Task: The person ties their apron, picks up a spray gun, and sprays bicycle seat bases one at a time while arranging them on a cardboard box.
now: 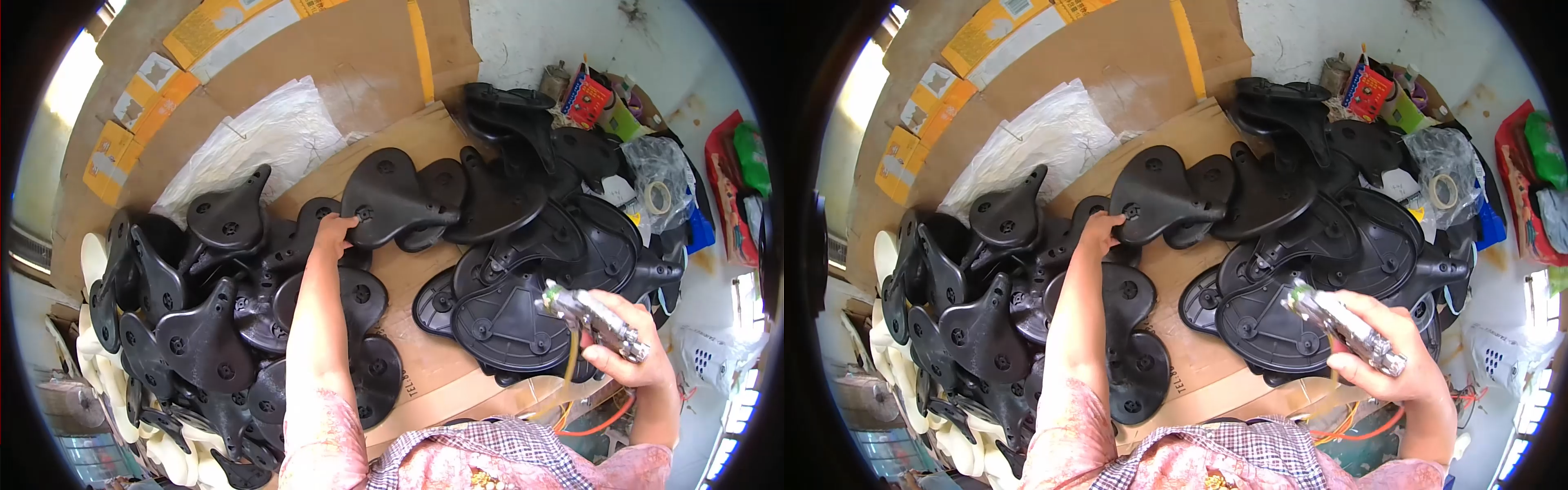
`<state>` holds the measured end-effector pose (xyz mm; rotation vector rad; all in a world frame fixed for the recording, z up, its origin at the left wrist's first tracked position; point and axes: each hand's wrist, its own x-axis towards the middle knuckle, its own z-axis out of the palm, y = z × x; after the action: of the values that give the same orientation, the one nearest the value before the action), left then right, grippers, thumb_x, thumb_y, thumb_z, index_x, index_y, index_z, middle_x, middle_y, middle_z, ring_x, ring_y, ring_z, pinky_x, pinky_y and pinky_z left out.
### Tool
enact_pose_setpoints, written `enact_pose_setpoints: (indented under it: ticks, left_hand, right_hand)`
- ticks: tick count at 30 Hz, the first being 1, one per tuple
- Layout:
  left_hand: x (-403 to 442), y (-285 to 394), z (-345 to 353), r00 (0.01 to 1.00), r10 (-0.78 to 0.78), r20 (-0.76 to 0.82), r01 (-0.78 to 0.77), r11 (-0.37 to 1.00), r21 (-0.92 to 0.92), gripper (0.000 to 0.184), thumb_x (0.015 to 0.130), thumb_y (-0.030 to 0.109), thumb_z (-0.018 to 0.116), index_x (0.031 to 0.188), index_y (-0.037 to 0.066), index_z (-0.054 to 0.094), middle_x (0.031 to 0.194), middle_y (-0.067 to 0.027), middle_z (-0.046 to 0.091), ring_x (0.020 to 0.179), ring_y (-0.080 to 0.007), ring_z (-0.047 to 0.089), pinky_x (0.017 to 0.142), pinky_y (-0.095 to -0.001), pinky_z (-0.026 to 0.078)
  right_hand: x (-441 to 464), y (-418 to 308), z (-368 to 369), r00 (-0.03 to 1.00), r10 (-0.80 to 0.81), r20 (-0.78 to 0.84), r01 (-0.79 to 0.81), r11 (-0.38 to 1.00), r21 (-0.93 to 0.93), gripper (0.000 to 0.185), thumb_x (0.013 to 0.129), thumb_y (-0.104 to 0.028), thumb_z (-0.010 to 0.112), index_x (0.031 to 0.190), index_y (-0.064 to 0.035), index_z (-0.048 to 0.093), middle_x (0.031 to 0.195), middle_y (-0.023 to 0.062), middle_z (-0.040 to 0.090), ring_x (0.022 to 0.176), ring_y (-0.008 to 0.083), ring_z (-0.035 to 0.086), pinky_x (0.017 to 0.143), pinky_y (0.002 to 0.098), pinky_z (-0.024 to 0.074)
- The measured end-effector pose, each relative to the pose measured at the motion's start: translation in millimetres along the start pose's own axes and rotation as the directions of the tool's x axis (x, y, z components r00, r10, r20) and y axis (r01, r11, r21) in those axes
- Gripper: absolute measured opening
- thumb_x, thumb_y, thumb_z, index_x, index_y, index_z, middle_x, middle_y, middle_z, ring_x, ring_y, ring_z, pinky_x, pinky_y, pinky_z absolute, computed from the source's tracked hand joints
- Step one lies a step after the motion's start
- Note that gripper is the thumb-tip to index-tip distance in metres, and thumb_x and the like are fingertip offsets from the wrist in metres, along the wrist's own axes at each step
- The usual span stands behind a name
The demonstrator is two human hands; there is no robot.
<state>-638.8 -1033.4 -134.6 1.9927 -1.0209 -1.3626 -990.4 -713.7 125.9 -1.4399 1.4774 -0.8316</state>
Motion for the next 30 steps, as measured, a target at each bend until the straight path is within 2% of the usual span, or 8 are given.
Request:
enact_pose_setpoints:
  ticks: [2,6,10,12,14,16,22,30]
  left_hand:
    - [-10,0,-16,0.975,0.163,0.154,-0.083,0.901,-0.427,0.040,0.075,0.011,0.072,0.111,0.001,0.059,0.095,-0.0090,0.064,0.079,-0.0237,0.060,0.073,-0.0363,0.051]
    - [-55,7,-99,0.858,0.429,-0.282,-0.510,0.779,-0.364,0.025,0.083,0.010,0.065,0.103,-0.003,0.057,0.099,-0.0105,0.063,0.089,-0.0242,0.062,0.082,-0.0390,0.050]
    - [-95,-2,-145,0.875,0.266,-0.405,-0.438,0.074,-0.896,0.032,0.093,0.033,0.058,0.101,0.003,0.060,0.098,-0.0113,0.063,0.101,-0.0281,0.058,0.094,-0.0470,0.045]
    - [-94,-21,-102,0.882,0.458,-0.114,-0.258,0.267,-0.928,0.035,0.093,0.043,0.055,0.095,0.008,0.060,0.094,-0.0089,0.063,0.096,-0.0267,0.058,0.088,-0.0450,0.045]
    - [-77,-40,-22,0.934,0.268,0.238,0.033,0.595,-0.803,0.022,0.090,0.031,0.062,0.093,0.009,0.060,0.089,-0.0091,0.062,0.085,-0.0270,0.060,0.077,-0.0429,0.049]
    - [-65,-51,56,0.872,-0.161,0.462,0.478,0.484,-0.733,0.023,0.085,0.024,0.067,0.085,0.002,0.058,0.108,-0.0199,0.059,0.093,-0.0302,0.058,0.078,-0.0476,0.049]
    - [-37,-35,132,0.896,-0.318,0.309,0.411,0.333,-0.849,0.022,0.087,0.015,0.065,0.099,0.000,0.054,0.104,-0.0163,0.059,0.093,-0.0284,0.058,0.080,-0.0461,0.049]
    - [-111,-61,22,0.967,0.154,0.204,0.109,0.473,-0.874,0.029,0.088,0.002,0.057,0.117,0.007,0.055,0.113,-0.0064,0.062,0.105,-0.0216,0.058,0.090,-0.0416,0.046]
  right_hand:
    - [1,-1,8,0.997,-0.050,-0.059,0.056,0.993,0.100,0.062,0.072,-0.018,0.075,0.124,0.0052,0.051,0.080,0.0071,0.065,0.070,0.0101,0.063,0.064,0.0236,0.0502]
    - [-3,-6,10,0.974,-0.174,-0.147,0.213,0.927,0.310,0.067,0.071,-0.019,0.076,0.126,0.0065,0.049,0.090,0.0096,0.066,0.077,0.0120,0.063,0.070,0.0256,0.0515]
    - [-7,5,5,0.995,-0.088,-0.040,0.095,0.974,0.207,0.068,0.075,-0.022,0.075,0.129,0.0056,0.046,0.092,0.0088,0.065,0.079,0.0119,0.062,0.073,0.0278,0.0514]
    - [-5,12,7,0.996,-0.086,-0.020,0.088,0.977,0.193,0.067,0.077,-0.024,0.074,0.130,0.0049,0.046,0.091,0.0077,0.064,0.079,0.0112,0.061,0.073,0.0267,0.0505]
    - [-3,13,7,0.998,-0.050,-0.035,0.055,0.983,0.174,0.067,0.077,-0.024,0.074,0.130,0.0045,0.046,0.089,0.0070,0.063,0.077,0.0106,0.059,0.072,0.0255,0.0495]
    - [-2,12,7,0.998,-0.050,-0.043,0.057,0.981,0.183,0.066,0.077,-0.023,0.073,0.130,0.0055,0.046,0.088,0.0066,0.062,0.077,0.0104,0.058,0.072,0.0257,0.0488]
    - [-7,11,-8,0.997,-0.065,-0.042,0.069,0.993,0.095,0.064,0.076,-0.021,0.072,0.128,0.0068,0.047,0.085,0.0072,0.063,0.075,0.0109,0.058,0.070,0.0253,0.0479]
    - [4,-2,6,0.976,-0.166,-0.138,0.195,0.953,0.231,0.064,0.074,-0.019,0.075,0.127,0.0069,0.049,0.088,0.0072,0.064,0.074,0.0103,0.059,0.070,0.0243,0.0477]
